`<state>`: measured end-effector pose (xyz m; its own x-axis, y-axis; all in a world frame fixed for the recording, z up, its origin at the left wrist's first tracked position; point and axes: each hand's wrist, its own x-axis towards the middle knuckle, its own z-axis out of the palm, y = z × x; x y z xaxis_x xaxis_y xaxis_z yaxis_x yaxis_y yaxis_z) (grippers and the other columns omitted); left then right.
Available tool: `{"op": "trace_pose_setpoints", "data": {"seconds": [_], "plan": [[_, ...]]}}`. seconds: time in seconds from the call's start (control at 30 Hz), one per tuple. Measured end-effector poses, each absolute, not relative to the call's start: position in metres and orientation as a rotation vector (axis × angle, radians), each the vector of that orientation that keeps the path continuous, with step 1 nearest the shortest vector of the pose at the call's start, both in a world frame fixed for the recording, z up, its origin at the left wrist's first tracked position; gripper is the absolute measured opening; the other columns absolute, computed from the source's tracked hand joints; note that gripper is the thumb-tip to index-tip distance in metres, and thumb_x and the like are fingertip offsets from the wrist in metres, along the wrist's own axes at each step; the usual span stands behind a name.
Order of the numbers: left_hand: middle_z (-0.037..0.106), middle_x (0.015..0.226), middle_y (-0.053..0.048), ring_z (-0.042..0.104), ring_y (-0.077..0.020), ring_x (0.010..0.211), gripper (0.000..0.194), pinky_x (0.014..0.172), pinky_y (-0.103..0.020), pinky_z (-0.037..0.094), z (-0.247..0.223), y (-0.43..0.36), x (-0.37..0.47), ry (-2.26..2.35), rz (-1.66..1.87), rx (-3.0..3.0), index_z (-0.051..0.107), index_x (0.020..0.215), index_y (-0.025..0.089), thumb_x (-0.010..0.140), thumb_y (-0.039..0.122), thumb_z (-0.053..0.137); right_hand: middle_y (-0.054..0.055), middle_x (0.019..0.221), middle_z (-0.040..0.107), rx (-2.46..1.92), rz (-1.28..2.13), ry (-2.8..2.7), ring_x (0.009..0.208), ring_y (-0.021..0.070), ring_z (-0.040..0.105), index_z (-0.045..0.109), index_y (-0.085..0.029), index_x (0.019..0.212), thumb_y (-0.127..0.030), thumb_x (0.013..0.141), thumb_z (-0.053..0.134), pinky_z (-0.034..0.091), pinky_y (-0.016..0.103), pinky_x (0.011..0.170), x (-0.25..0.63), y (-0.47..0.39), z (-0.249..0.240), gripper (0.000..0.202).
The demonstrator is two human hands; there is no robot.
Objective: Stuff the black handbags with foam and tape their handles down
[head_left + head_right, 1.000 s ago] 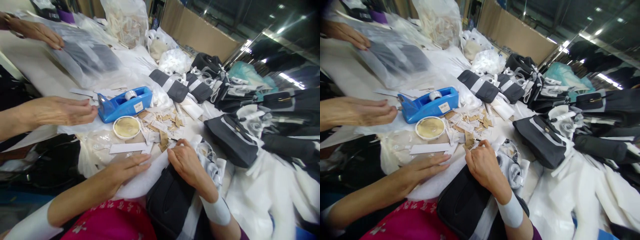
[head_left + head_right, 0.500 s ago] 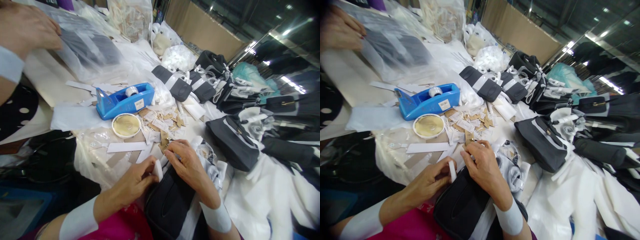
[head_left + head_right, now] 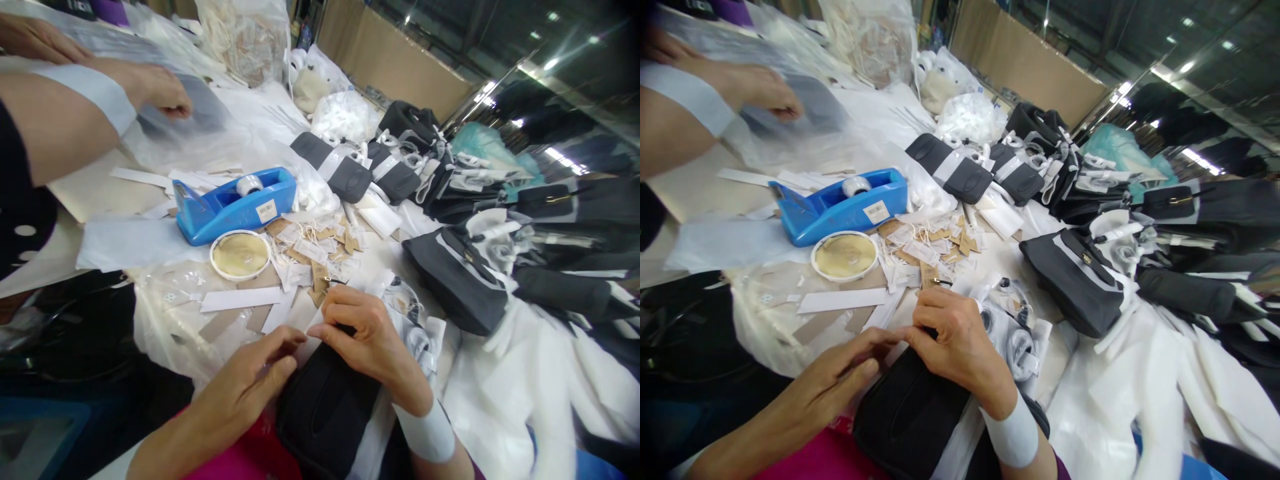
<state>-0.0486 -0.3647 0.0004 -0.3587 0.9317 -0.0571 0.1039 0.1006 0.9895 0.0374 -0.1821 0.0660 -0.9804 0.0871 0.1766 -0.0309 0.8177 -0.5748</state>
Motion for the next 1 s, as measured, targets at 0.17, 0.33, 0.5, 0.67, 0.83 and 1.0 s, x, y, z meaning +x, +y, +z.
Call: {"op": "trace_pose_setpoints", "data": {"seconds": [0.17,0.33,0.5,0.67,0.83,1.0], "plan": [[0.06,0.104,-0.005,0.057,-0.0223,0.101,0.02,0.089,-0.031,0.048,-0.002,-0.369,-0.025,1.789,1.399,1.063,0.058,0.101,0.023,0.088,0.039,0.059,-0.001,0.066,0.049,-0.008,0.794,-2.91,0.071,0.0127,0.047,0.049,-0.017,0.055,-0.032,0.093,0.06,0.034,0.028,0.066,0.03,-0.181,0.06,0.042],[0.056,0.122,-0.01,0.051,-0.0289,0.117,0.026,0.104,-0.044,0.042,0.003,-0.349,-0.031,1.885,1.319,1.035,0.058,0.102,0.021,0.084,0.04,0.062,-0.001,0.067,0.048,-0.049,0.802,-2.956,0.07,0.0121,0.047,0.054,-0.017,0.058,-0.032,0.097,0.053,0.035,0.027,0.066,0.025,-0.181,0.055,0.042],[0.047,0.144,-0.012,0.037,-0.0288,0.138,0.057,0.119,-0.048,0.024,0.0,-0.32,-0.039,1.668,1.358,1.115,0.043,0.138,0.02,0.087,0.04,0.057,0.002,0.077,0.055,-0.16,0.993,-2.729,0.075,0.0122,0.053,0.058,-0.016,0.066,-0.03,0.101,0.04,0.042,0.025,0.072,0.029,-0.183,0.069,0.042],[0.052,0.14,-0.014,0.043,-0.0309,0.134,0.056,0.118,-0.049,0.025,-0.005,-0.312,-0.04,1.764,1.29,1.096,0.053,0.131,0.015,0.086,0.048,0.056,0.007,0.101,0.059,-0.49,0.816,-1.777,0.1,0.0175,0.056,0.062,-0.019,0.09,-0.032,0.099,0.035,0.042,0.032,0.093,0.041,-0.155,0.102,0.031],[0.056,0.137,-0.013,0.048,-0.0302,0.13,0.06,0.117,-0.045,0.029,0.004,-0.311,-0.043,1.802,1.202,1.074,0.053,0.13,0.013,0.084,0.052,0.055,0.012,0.122,0.054,-0.886,0.936,-1.441,0.111,0.0183,0.054,0.045,-0.018,0.127,-0.046,0.094,0.037,0.042,0.034,0.098,0.112,-0.1,0.11,0.044],[0.064,0.129,-0.008,0.051,-0.0315,0.128,0.06,0.117,-0.043,0.031,0.019,-0.304,-0.045,1.798,1.143,1.056,0.061,0.119,0.018,0.074,0.059,0.063,0.014,0.115,0.062,-1.153,1.278,-1.659,0.112,0.0233,0.056,0.057,-0.019,0.117,-0.054,0.087,0.052,0.046,0.039,0.093,0.222,-0.127,0.065,0.046]]}}
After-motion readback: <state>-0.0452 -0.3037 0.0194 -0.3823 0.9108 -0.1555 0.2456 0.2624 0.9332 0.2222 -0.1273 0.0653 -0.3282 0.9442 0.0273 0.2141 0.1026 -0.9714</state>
